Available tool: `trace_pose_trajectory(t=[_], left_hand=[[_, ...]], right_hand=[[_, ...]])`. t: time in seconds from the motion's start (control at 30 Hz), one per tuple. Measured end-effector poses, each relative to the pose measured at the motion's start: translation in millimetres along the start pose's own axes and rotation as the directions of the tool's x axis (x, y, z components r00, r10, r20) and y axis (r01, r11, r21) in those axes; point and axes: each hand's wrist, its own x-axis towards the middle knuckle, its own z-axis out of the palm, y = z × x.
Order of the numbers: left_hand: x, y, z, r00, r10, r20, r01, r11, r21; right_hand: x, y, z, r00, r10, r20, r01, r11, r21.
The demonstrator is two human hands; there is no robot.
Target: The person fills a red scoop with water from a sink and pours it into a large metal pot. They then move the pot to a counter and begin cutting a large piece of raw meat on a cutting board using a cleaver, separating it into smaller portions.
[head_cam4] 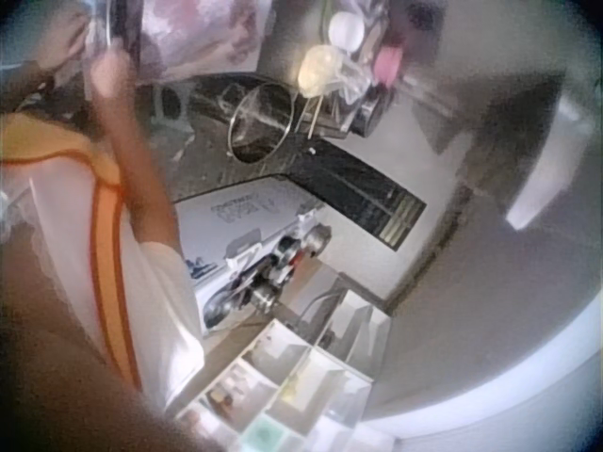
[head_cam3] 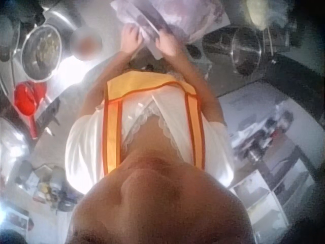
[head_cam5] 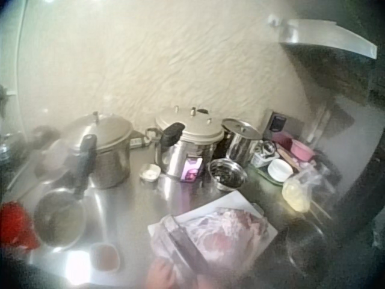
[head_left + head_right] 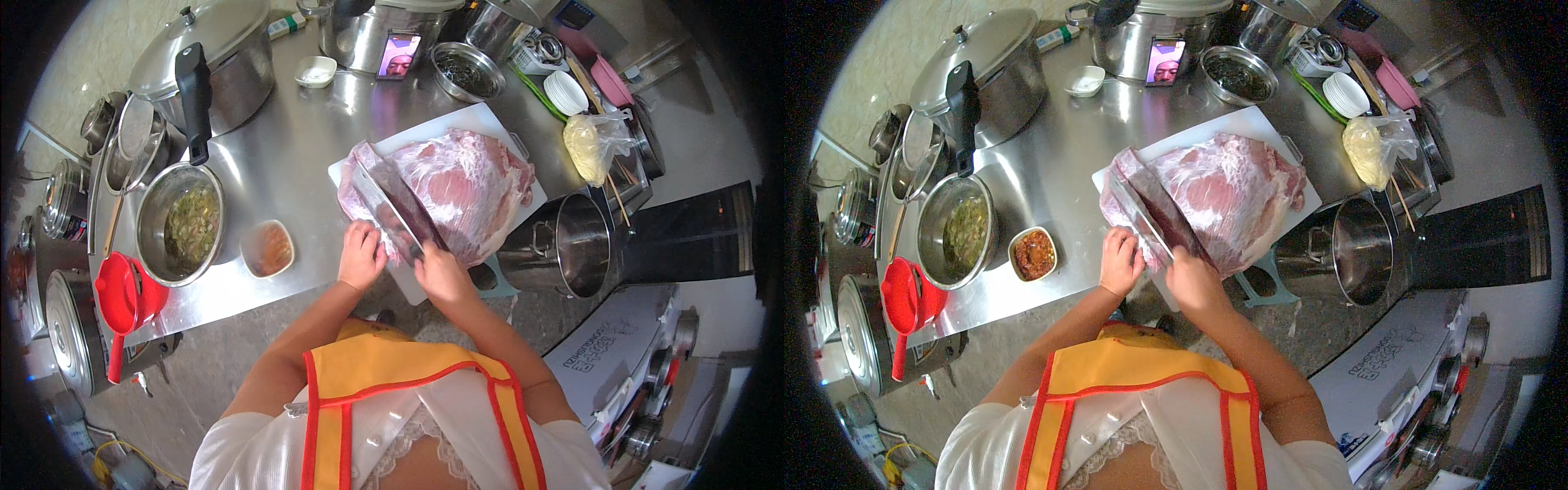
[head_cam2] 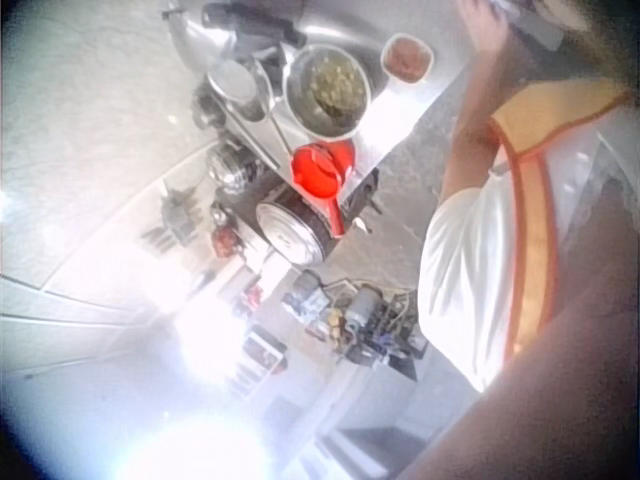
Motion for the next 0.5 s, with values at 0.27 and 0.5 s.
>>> trace_pose_trajectory(t=[0.27, 0.5], left_hand=[[-0.1, 3.9, 1.4, 0.999, -0.048, -0.007, 0.049, 0.997, 0.060], [-2.2, 0.0, 3.5, 0.999, -0.024, 0.031, 0.022, 0.997, 0.072]], right_hand=[[-19.0, -0.7, 2.9, 0.997, 0.056, 0.053, -0.052, 0.997, -0.065], [4.9, -9.3, 0.5, 0.998, -0.025, 0.054, 0.028, 0.998, -0.059]])
